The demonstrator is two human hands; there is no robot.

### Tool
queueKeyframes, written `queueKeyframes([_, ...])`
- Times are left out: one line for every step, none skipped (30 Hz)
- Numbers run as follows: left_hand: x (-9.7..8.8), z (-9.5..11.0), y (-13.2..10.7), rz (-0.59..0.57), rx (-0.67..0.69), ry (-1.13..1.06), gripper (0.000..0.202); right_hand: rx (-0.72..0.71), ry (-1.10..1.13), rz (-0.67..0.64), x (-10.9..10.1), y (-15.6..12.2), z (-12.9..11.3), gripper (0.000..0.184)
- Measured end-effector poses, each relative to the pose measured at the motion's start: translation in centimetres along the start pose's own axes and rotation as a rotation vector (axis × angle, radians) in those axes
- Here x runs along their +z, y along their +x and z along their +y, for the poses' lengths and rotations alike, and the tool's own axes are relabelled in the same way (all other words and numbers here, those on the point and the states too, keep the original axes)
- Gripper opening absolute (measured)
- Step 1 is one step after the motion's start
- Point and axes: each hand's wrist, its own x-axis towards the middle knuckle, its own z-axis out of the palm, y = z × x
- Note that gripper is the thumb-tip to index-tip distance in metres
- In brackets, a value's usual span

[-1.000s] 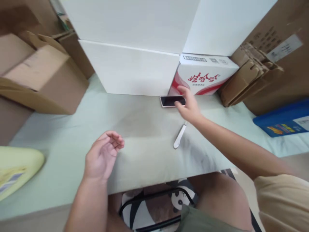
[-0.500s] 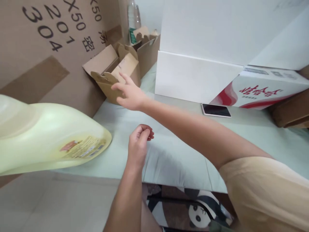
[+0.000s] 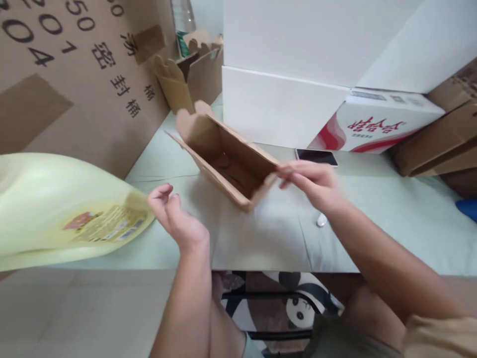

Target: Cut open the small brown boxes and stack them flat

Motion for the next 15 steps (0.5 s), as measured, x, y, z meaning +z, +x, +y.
queueKeyframes([0.3,-0.4,-0.1,-0.030,-0.033,-0.044,0.024,-0.035,-0.006,0.006,-2.1,-2.6,-0.4,0.026])
queueKeyframes([0.6,-0.7,-0.3,-0.099,-0.062,-0.088,0.029,-0.075,-0.009,0.005,-4.0,-5.1,-0.9,0.024])
queueKeyframes([1.0,-1.0,-0.5,-0.197,-0.084,-0.130,0.033,-0.107,-0.004,0.010,-5.5,-7.2,-1.2,0.024])
queueKeyframes([1.5,-1.1,-0.8,-0.313,-0.103,-0.169,0.038,-0.112,0.005,0.031,-6.6,-8.9,-1.4,0.025])
queueKeyframes([2.0,-1.3,-1.3,-0.429,-0.116,-0.202,0.043,-0.112,0.008,0.049,-7.4,-10.3,-1.4,0.026])
queueKeyframes([2.5,-1.3,-1.8,-0.528,-0.121,-0.230,0.048,-0.101,-0.004,0.070,-7.9,-11.2,-1.1,0.027])
queueKeyframes([3.1,-1.2,-2.4,-0.614,-0.120,-0.248,0.053,-0.089,-0.035,0.092,-8.0,-11.8,-0.7,0.027])
queueKeyframes([3.6,-1.1,-3.0,-0.677,-0.109,-0.258,0.056,-0.080,-0.083,0.115,-8.0,-12.1,-0.1,0.027])
queueKeyframes([4.1,-0.9,-3.6,-0.720,-0.086,-0.254,0.058,-0.073,-0.139,0.133,-7.7,-12.3,0.7,0.028])
queueKeyframes([4.5,-0.7,-4.2,-0.750,-0.050,-0.235,0.058,-0.075,-0.187,0.148,-7.3,-12.4,1.5,0.028])
queueKeyframes([4.9,-0.5,-4.8,-0.772,0.008,-0.199,0.057,-0.085,-0.219,0.163,-6.8,-12.5,2.3,0.029])
queueKeyframes([5.2,-0.3,-5.3,-0.787,0.081,-0.151,0.053,-0.099,-0.237,0.185,-6.2,-12.8,3.0,0.031])
queueKeyframes([5.5,-0.2,-5.7,-0.790,0.162,-0.102,0.049,-0.115,-0.251,0.223,-5.7,-13.1,3.7,0.034])
queueKeyframes([5.7,-0.1,-6.0,-0.786,0.239,-0.062,0.046,-0.129,-0.275,0.287,-5.2,-13.5,4.1,0.036])
queueKeyframes([5.9,-0.1,-6.3,-0.776,0.303,-0.037,0.046,-0.142,-0.309,0.379,-4.9,-13.9,4.5,0.038])
